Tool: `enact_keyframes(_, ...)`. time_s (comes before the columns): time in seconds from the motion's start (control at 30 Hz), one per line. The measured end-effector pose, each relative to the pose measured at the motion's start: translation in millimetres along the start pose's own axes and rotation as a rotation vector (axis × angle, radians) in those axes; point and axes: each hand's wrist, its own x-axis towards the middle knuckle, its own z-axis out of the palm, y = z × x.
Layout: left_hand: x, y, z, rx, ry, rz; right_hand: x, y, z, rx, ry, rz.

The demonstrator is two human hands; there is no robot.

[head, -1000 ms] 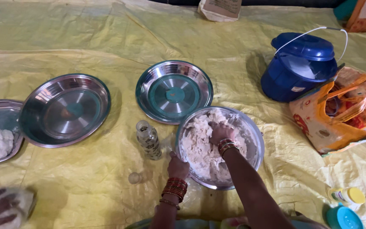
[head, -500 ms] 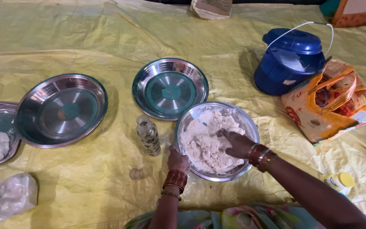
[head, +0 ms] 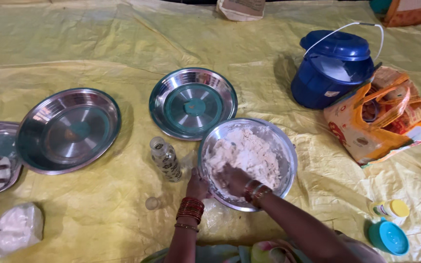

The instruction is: The person kneads a large mass of dough in a metal bowl, periodically adding liquid from a bottle. The person uses both hands to fold and press the dough repeatedly.

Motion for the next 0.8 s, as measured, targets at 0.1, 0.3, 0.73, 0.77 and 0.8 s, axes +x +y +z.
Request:
enact_keyframes(0.1, 27.2, -21.5, -3.0, -0.205, -0.016, -0.108, 30.6, 10.2, 11.5, 0.117, 0.097, -0.058)
enact_keyframes(0.3, 42.9, -35.8, 6.7, 0.421, 0.145, 0.132, 36.8, -13.4, 14.4, 0.221, 0.307, 0.146)
enact_keyframes(0.73, -13.4, 27.0, 0.3, 0.485, 0.073, -0.018, -20.9, 106.2, -53.0, 0.226, 0.514, 0.602)
enact_keyframes(0.77, -9.1, 23.3, -0.1, 0.524, 0.096, 0.042, -9.8, 120.6, -55.2, 0.142, 0.423, 0.701)
enact_keyframes(0.8, -6.2, 19.5, -0.3, 0.564, 0.120, 0.102, 6.5, 130.0, -54.5, 0.174, 0.397, 0.703)
